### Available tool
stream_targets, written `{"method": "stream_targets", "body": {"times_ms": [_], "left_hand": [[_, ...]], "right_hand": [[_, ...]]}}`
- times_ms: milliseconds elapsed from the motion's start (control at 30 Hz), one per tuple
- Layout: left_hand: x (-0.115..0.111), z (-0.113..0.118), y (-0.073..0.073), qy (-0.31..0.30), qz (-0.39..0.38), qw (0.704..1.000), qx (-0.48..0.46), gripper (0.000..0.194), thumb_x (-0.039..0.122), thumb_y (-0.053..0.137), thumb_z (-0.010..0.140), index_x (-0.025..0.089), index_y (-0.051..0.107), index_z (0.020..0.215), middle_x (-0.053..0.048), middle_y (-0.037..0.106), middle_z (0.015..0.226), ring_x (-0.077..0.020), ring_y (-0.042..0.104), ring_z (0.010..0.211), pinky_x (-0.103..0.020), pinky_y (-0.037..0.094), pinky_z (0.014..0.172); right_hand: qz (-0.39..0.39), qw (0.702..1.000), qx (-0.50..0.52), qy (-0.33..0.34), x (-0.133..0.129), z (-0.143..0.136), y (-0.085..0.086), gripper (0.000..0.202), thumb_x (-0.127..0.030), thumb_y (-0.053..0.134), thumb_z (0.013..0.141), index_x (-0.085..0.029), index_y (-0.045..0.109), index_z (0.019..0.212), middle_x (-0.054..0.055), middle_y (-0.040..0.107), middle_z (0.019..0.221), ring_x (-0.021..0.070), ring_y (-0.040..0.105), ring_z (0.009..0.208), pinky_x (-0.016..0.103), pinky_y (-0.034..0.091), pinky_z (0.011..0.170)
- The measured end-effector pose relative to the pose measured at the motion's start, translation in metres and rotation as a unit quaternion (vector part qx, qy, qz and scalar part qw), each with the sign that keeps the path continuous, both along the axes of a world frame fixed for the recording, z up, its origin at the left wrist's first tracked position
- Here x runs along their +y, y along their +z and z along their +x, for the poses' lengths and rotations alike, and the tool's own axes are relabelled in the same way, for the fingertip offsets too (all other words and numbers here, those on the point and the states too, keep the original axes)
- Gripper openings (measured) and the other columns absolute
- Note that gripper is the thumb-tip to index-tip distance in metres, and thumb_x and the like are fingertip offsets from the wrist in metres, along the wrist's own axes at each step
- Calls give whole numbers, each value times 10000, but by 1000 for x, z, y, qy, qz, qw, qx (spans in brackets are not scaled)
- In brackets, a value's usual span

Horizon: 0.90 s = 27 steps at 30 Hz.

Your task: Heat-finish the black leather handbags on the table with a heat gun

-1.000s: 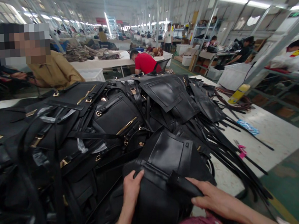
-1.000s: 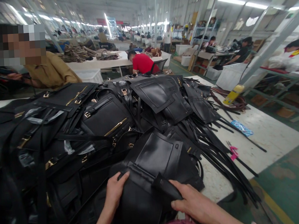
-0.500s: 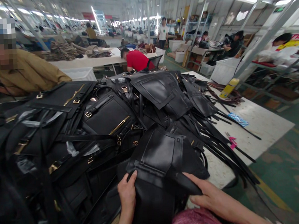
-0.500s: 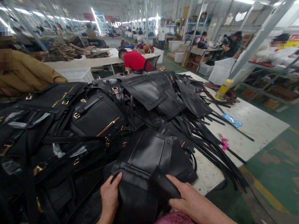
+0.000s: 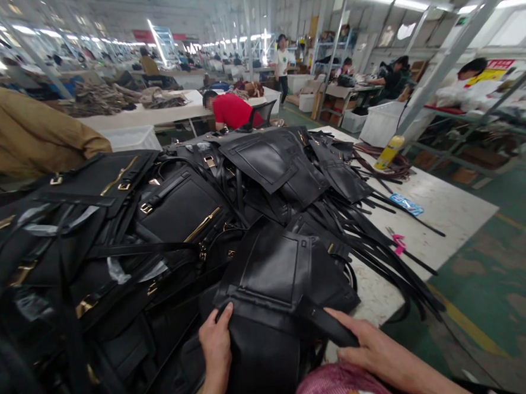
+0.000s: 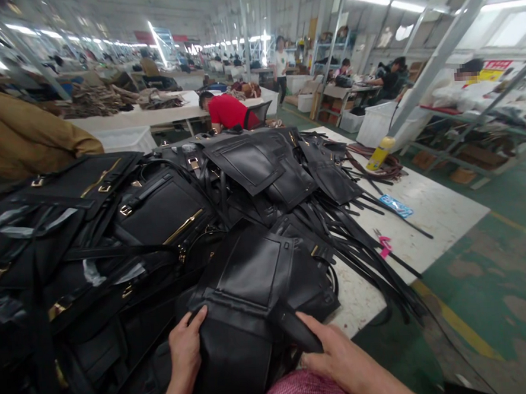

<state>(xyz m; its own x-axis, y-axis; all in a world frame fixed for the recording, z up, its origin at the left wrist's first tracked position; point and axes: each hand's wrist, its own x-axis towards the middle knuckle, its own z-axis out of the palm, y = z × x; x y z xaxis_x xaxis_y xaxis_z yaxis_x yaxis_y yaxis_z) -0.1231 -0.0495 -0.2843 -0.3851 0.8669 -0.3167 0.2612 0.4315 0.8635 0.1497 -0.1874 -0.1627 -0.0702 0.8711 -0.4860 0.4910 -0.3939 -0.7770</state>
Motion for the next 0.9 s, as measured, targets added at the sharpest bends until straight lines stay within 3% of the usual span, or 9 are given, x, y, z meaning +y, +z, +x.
{"method": "stream_targets", "body": {"times_ms": [167, 333, 400, 467, 533, 633, 733, 800, 900], "left_hand": [[6, 1, 5, -33, -5, 999, 32, 541, 465, 634, 519, 73, 609, 891, -139, 638, 943, -288, 545, 952, -390, 386, 867], [6, -10, 38, -60, 1, 995, 79, 455, 428, 634, 524, 131, 612, 867, -107, 625, 912, -302, 533, 945, -418, 371, 862], [-12, -4, 54, -55, 64, 993, 86, 507, 426, 614, 561, 167, 561, 993, -92, 570, 1028, -278, 492, 1011, -399, 343, 898], [-43, 16, 64, -59, 70, 996, 0, 536, 421, 629, 567, 201, 523, 1044, -75, 536, 1075, -252, 456, 1059, -366, 327, 922], [-78, 45, 63, -102, -61, 975, -186, 466, 395, 685, 529, 207, 568, 939, -66, 585, 964, -241, 501, 995, -344, 372, 876], [-115, 81, 45, -129, -193, 926, -297, 323, 330, 720, 521, 154, 600, 764, -86, 620, 755, -228, 591, 766, -357, 453, 720], [-126, 83, 23, 4, -253, 881, -399, 197, 200, 697, 576, 142, 588, 728, -69, 619, 698, -161, 602, 634, -297, 469, 654], [-125, 70, 15, 135, -206, 862, -444, 175, 93, 645, 613, 163, 589, 762, -52, 630, 753, -123, 604, 656, -235, 463, 664], [-117, 54, 18, 228, -91, 850, -466, 230, 23, 523, 684, 187, 589, 831, -46, 630, 887, -98, 601, 781, -190, 451, 730]], "right_hand": [[7, 999, -50, 0, 12, -22, -9, 608, -227, 553, 644, -222, 420, 1237, 12, 598, 851, 179, 537, 754, 223, 407, 649], [56, 996, 39, -49, 27, -19, -7, 593, -215, 520, 699, -221, 356, 1269, -52, 534, 589, 108, 474, 483, 183, 367, 460], [58, 993, 69, -74, 26, -8, -9, 584, -208, 506, 717, -210, 335, 1275, -64, 507, 533, 102, 458, 438, 181, 364, 436], [55, 992, 79, -85, 24, 1, -14, 580, -212, 509, 719, -197, 337, 1272, -62, 507, 530, 103, 461, 432, 186, 373, 436], [56, 992, 76, -86, 23, 6, -20, 575, -213, 518, 714, -191, 351, 1264, -60, 509, 533, 104, 461, 437, 186, 371, 435], [46, 994, 66, -69, 28, 2, -24, 586, -212, 524, 704, -190, 354, 1265, -56, 518, 538, 107, 470, 451, 183, 369, 435], [41, 997, 48, -33, 34, -6, -21, 589, -206, 525, 691, -199, 371, 1259, -37, 561, 632, 108, 483, 487, 188, 382, 456], [27, 999, 30, -4, 34, -9, -17, 600, -209, 525, 685, -206, 368, 1265, -28, 578, 679, 110, 488, 505, 195, 390, 475], [-2, 1000, 6, 27, 32, -14, -14, 650, -227, 535, 672, -208, 335, 1290, -16, 596, 727, 128, 511, 548, 219, 414, 532]]}}
